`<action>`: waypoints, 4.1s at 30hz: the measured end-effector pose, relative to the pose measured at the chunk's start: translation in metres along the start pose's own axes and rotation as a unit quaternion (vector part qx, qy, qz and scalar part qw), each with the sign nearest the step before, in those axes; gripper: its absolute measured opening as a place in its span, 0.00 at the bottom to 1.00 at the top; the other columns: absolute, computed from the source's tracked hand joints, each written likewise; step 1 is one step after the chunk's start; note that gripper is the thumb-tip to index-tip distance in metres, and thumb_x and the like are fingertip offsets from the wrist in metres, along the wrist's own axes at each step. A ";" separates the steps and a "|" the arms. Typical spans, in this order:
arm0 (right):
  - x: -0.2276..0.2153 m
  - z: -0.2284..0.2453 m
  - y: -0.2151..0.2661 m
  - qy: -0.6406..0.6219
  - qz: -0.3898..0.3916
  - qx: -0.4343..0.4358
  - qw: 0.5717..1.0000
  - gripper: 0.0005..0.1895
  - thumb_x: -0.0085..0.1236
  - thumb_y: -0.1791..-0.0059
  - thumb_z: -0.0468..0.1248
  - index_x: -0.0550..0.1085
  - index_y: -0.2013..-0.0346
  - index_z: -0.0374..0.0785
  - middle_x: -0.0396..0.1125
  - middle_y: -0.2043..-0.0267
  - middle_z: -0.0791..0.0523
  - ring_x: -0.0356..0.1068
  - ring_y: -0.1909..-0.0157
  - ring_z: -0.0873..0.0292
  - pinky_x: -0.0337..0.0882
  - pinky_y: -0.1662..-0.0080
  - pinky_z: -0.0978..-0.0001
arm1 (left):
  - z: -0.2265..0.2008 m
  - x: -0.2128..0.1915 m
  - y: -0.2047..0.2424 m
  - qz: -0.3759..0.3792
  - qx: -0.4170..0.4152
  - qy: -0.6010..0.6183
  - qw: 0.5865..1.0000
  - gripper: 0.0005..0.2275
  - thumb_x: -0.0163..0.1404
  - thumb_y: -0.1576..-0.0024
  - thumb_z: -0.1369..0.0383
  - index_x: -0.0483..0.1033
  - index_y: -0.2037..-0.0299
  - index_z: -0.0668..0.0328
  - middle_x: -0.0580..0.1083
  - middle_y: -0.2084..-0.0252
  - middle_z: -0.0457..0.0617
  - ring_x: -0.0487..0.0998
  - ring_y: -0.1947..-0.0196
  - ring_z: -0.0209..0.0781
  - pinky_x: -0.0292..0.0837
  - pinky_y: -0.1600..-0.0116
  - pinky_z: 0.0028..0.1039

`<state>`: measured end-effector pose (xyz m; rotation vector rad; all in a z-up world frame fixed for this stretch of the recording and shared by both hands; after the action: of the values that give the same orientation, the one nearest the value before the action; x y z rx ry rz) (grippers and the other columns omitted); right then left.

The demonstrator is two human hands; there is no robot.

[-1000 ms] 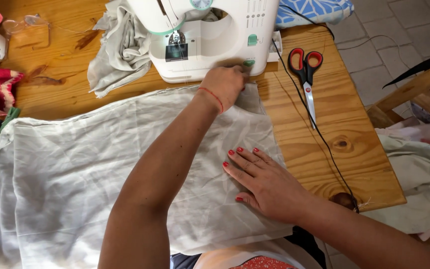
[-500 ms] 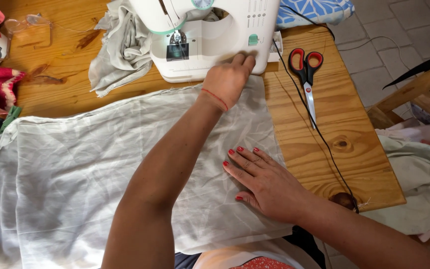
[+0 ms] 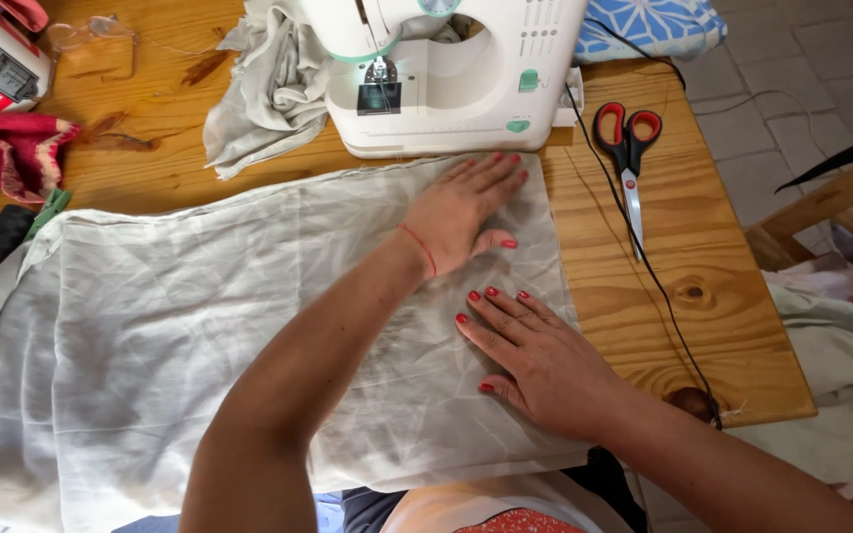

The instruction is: Smoothing, aligning, and folding a piece of fabric on a workbench in preparation for sewing.

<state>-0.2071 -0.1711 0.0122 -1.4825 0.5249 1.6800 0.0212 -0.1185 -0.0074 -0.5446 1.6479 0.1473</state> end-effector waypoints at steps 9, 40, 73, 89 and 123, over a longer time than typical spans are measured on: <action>0.002 0.000 0.000 0.005 0.015 0.000 1.000 0.41 0.54 0.36 0.57 0.61 0.10 0.46 0.53 0.06 0.49 0.49 0.07 0.45 0.47 0.14 0.44 | 0.071 -0.028 0.085 -0.054 -0.001 -0.012 0.998 0.50 0.31 0.30 0.26 0.63 0.10 0.59 0.61 0.09 0.66 0.58 0.09 0.72 0.50 0.10 0.63; 0.012 -0.046 0.008 0.004 0.100 0.166 0.981 0.62 0.64 0.44 0.72 0.52 0.07 0.44 0.40 0.03 0.45 0.37 0.04 0.41 0.41 0.15 0.40 | 0.162 -0.105 0.325 -0.010 -0.459 -0.051 0.887 0.53 0.52 0.36 0.31 0.42 0.05 0.43 0.40 0.03 0.57 0.40 0.05 0.62 0.35 0.11 0.71; 0.044 -0.110 -0.138 0.089 0.006 0.160 0.983 0.63 0.52 0.42 0.76 0.60 0.07 0.32 0.54 0.05 0.39 0.51 0.05 0.37 0.50 0.13 0.32 | 0.292 -0.121 0.471 0.064 -0.586 -0.126 0.798 0.48 0.33 0.30 0.22 0.42 0.03 0.33 0.46 0.02 0.49 0.45 0.04 0.52 0.44 0.06 0.60; 0.041 -0.007 -0.014 0.049 0.108 0.089 0.989 0.73 0.63 0.49 0.81 0.47 0.06 0.39 0.39 0.03 0.45 0.36 0.04 0.44 0.35 0.15 0.36 | -0.052 -0.052 0.279 0.079 -0.219 -0.033 0.972 0.62 0.66 0.44 0.32 0.42 0.05 0.46 0.42 0.03 0.55 0.39 0.05 0.54 0.32 0.10 0.56; -0.067 0.004 0.112 -0.062 -0.047 0.108 0.991 0.25 0.61 0.41 0.29 0.81 0.28 0.37 0.75 0.20 0.47 0.73 0.18 0.43 0.68 0.18 0.42 | -0.130 -0.036 0.155 0.070 -0.084 -0.061 0.992 0.54 0.63 0.38 0.35 0.50 0.06 0.46 0.51 0.04 0.54 0.53 0.07 0.61 0.51 0.12 0.60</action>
<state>-0.2995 -0.2534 0.0547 -1.2213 0.5419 1.5763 -0.1601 -0.0257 0.0147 -0.5365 1.5627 0.4169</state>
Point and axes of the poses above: each hand's wrist, its own y-axis away from the middle knuckle, its own x-axis out of the palm, z = x × y, the point moved 8 cm from there along -y, towards the middle knuckle
